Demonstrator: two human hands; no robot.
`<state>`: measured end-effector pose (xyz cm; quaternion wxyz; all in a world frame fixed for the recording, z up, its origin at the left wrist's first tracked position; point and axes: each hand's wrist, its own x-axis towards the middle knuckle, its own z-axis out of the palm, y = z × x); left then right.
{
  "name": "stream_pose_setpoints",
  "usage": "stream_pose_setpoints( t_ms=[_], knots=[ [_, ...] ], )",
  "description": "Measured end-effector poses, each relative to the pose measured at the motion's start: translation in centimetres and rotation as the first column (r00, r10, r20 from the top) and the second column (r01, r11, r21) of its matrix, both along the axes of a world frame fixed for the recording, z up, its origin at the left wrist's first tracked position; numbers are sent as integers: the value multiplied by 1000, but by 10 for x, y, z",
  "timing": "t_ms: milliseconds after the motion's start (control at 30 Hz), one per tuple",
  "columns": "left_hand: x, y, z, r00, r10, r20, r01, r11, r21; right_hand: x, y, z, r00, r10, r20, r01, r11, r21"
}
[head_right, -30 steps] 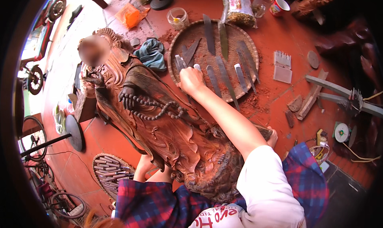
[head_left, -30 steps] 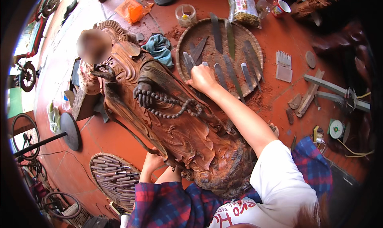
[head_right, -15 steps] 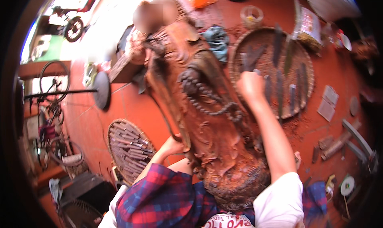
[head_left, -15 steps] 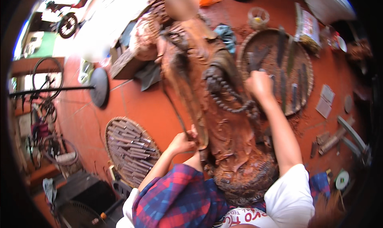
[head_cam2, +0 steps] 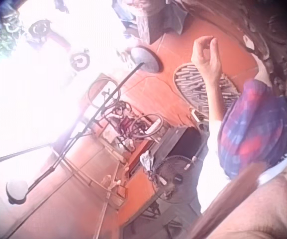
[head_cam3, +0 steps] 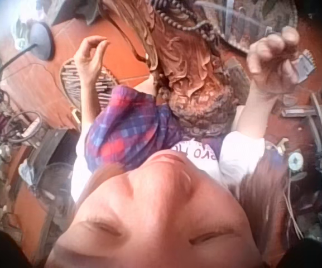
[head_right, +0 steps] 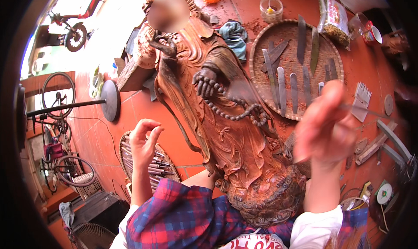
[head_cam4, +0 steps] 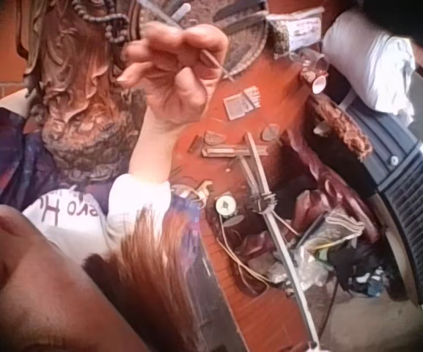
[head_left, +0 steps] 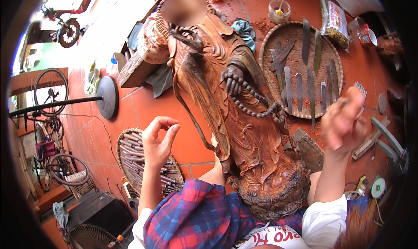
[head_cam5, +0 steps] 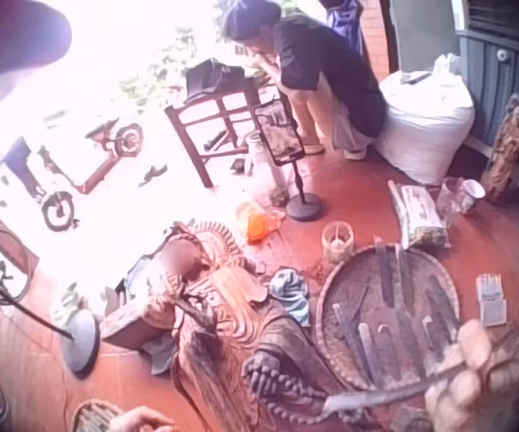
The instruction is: The person is sitting on the floor and carving a wooden statue of a deity. They use a small chisel to refine the details of the statue's hand and fingers. The person also applies glue to a small wooden piece and attaches it to the statue.
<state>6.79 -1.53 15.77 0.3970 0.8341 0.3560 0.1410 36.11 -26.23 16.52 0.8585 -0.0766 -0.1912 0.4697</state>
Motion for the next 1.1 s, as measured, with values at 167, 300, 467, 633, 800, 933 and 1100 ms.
stream_pose_setpoints(
  t_ms=[167,300,467,633,800,933,1100],
  knots=[
    [30,-23,34,908,-418,9,414,902,120,-60,20,4,902,16,431,212,855,-473],
    [45,-38,28,791,-611,-38,599,759,255,-83,30,12,859,10,512,344,729,-592],
    [54,-38,22,746,-666,-15,641,711,290,-90,33,2,575,33,818,567,705,-427],
    [55,-37,18,752,-659,27,623,722,300,-82,31,13,462,110,880,644,641,-418],
    [57,-42,19,774,-633,-23,624,757,191,-105,46,-1,438,-10,899,746,562,-357],
    [55,-42,15,786,-617,-40,617,777,123,-110,56,-12,292,1,956,817,520,-250],
    [55,-41,13,818,-575,-39,576,814,78,-116,66,-23,389,-46,920,802,508,-314]
  ],
)
